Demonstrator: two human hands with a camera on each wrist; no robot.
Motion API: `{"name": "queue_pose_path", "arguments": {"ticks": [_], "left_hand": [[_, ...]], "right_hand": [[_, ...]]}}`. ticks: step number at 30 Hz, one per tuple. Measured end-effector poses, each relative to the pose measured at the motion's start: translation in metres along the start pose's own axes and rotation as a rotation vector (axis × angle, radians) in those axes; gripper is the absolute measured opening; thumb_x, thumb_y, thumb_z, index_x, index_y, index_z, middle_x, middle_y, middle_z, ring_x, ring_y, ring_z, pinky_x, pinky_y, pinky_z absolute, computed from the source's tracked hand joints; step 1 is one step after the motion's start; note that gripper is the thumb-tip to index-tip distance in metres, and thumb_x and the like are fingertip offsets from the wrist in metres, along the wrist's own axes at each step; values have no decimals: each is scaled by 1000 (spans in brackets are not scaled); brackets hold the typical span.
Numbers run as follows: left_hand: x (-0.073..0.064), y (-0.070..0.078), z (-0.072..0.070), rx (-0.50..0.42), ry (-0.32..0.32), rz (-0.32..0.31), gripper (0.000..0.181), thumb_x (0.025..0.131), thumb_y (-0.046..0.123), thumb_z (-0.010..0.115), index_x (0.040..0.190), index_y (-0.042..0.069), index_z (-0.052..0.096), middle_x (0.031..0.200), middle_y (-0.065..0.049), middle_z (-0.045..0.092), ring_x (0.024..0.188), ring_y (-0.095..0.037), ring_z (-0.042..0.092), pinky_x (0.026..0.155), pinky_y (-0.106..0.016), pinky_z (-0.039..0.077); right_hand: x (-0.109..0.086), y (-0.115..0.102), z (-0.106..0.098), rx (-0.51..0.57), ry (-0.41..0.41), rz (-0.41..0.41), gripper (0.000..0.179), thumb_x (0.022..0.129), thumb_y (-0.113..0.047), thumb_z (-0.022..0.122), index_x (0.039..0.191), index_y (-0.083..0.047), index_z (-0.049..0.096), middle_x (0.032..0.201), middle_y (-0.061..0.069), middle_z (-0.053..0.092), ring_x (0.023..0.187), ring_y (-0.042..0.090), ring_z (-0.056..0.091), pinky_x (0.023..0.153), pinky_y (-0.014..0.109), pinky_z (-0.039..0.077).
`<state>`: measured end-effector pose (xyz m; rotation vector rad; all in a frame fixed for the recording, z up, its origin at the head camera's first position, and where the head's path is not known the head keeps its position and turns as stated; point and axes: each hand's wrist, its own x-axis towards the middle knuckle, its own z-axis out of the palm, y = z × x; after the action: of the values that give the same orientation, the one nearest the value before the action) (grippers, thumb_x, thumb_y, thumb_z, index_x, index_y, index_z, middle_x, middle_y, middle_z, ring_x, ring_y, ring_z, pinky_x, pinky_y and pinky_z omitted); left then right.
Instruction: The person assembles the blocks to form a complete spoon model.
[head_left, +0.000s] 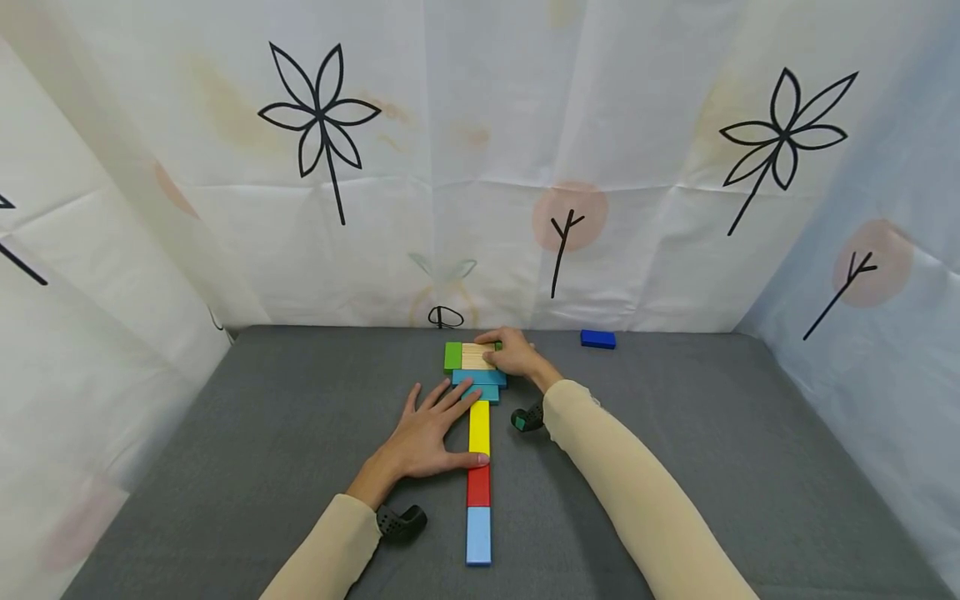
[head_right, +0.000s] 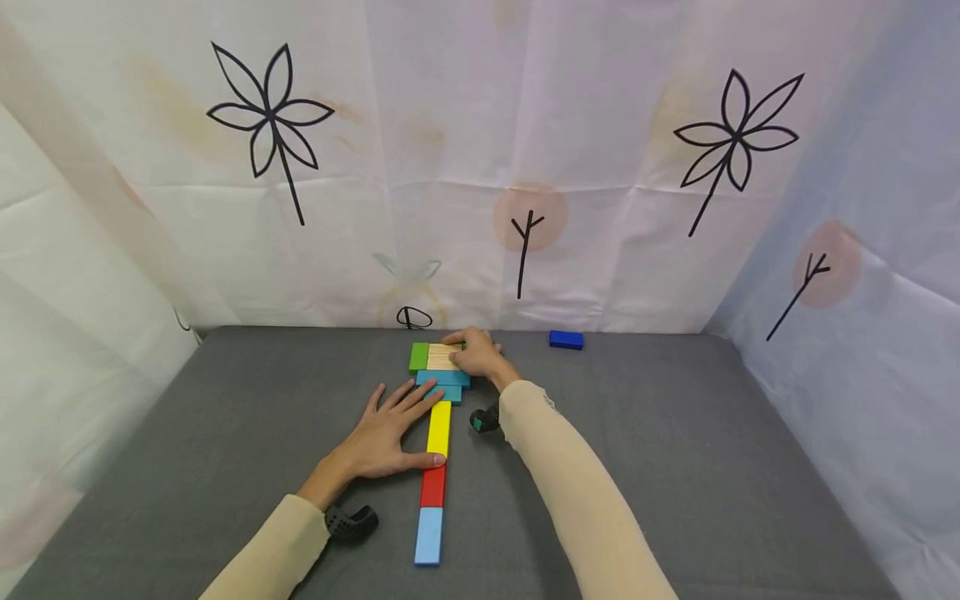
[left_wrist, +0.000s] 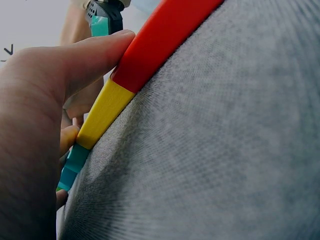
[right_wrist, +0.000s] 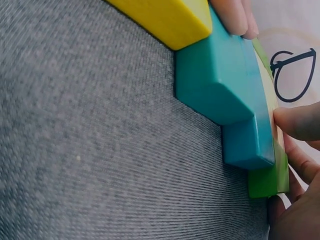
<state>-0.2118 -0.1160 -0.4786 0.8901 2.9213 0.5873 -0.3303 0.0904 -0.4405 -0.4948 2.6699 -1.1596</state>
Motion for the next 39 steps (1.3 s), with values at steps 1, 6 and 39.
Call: {"name": "queue_pose_path", "arguments": {"ticks": [1, 6, 39], "left_hand": [[0, 0, 0, 0, -1, 0, 101, 83, 81, 55, 163, 30, 22, 170, 7, 12, 155, -30, 11, 117, -68, -6], [0, 0, 0, -2, 0, 1, 101, 83, 81, 55, 163, 31, 22, 170, 7, 12, 155, -30, 11, 117, -69, -5], [-2, 0, 0, 4, -3, 5, 101, 83, 80, 55, 164, 29, 22, 170, 6, 13, 155, -30, 12, 117, -68, -6]], "right_hand": [[0, 0, 0, 1, 0, -2, 35, 101, -7, 60, 135, -5, 66, 140, 15, 60, 144, 37, 37, 114, 74, -3], [-2, 1, 0, 10, 5, -3, 35, 101, -8, 60, 135, -5, 65, 142, 16, 58, 146, 38, 33, 115, 72, -2], [-73, 96, -86, 34, 400, 36, 45, 98, -11, 68, 139, 5, 58, 141, 29, 53, 132, 46, 47, 109, 59, 39]]}}
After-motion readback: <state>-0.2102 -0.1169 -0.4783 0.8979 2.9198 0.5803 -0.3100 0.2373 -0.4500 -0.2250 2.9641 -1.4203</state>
